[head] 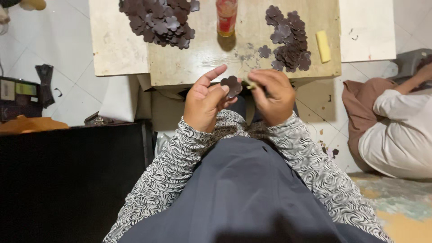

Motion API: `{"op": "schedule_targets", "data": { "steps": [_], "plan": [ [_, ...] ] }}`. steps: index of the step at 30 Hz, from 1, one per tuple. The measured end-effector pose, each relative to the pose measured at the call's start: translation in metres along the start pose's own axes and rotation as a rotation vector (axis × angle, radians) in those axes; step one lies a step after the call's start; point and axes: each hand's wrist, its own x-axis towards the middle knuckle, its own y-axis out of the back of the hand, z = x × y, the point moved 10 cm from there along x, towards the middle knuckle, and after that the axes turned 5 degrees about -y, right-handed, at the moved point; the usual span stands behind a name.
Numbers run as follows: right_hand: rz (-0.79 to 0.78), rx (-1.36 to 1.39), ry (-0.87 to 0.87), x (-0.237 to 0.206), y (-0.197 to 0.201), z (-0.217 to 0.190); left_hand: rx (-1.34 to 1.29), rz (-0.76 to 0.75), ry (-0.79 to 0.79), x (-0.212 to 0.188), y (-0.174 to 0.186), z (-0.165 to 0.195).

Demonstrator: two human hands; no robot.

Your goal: The person sits on the floor and uses a yellow sponge to wipe dark flower-shaped decorative pieces one by one. They place the cleaned pieces into a clear plastic bag and continue the process with additional pieces from the table.

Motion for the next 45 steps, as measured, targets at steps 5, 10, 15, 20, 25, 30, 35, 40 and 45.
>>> {"op": "schedule_targets", "data": {
  "steps": [5, 10, 15, 20, 25, 30, 35, 40, 45],
  "plan": [
    [-0.004, 0.463, -0.397, -0.006, -0.006, 0.030, 0.129, 0.057, -0.011, 0.001, 0.010, -0.001],
    [-0.042, 0.104, -0.134, 0.003, 0.002, -0.014, 0.148, 0.049, -0.089, 0.009, 0.018, -0.009],
    [-0.140, -0.167, 0.185, 0.004, -0.014, -0.055, 0.068, 0.058, -0.081, 0.012, 0.027, -0.022],
    [-0.203, -0.057, 0.135, 0.006, -0.017, -0.055, 0.076, 0.066, -0.082, 0.011, 0.033, -0.020],
    [-0.211, -0.120, 0.107, 0.006, -0.024, -0.049, 0.039, 0.077, -0.070, 0.014, 0.031, -0.018],
    [-0.224, -0.180, 0.159, 0.001, -0.026, -0.045, 0.020, 0.041, -0.087, 0.012, 0.023, -0.013],
    [-0.233, -0.211, 0.132, 0.000, -0.027, -0.033, 0.061, 0.101, -0.066, 0.010, 0.023, -0.013],
    [-0.128, -0.233, 0.065, 0.007, -0.010, -0.029, 0.047, 0.110, -0.120, 0.011, 0.023, -0.003],
    [-0.134, -0.135, 0.170, -0.002, -0.015, -0.052, -0.114, 0.109, -0.061, 0.012, 0.023, -0.011]
  ]
}}
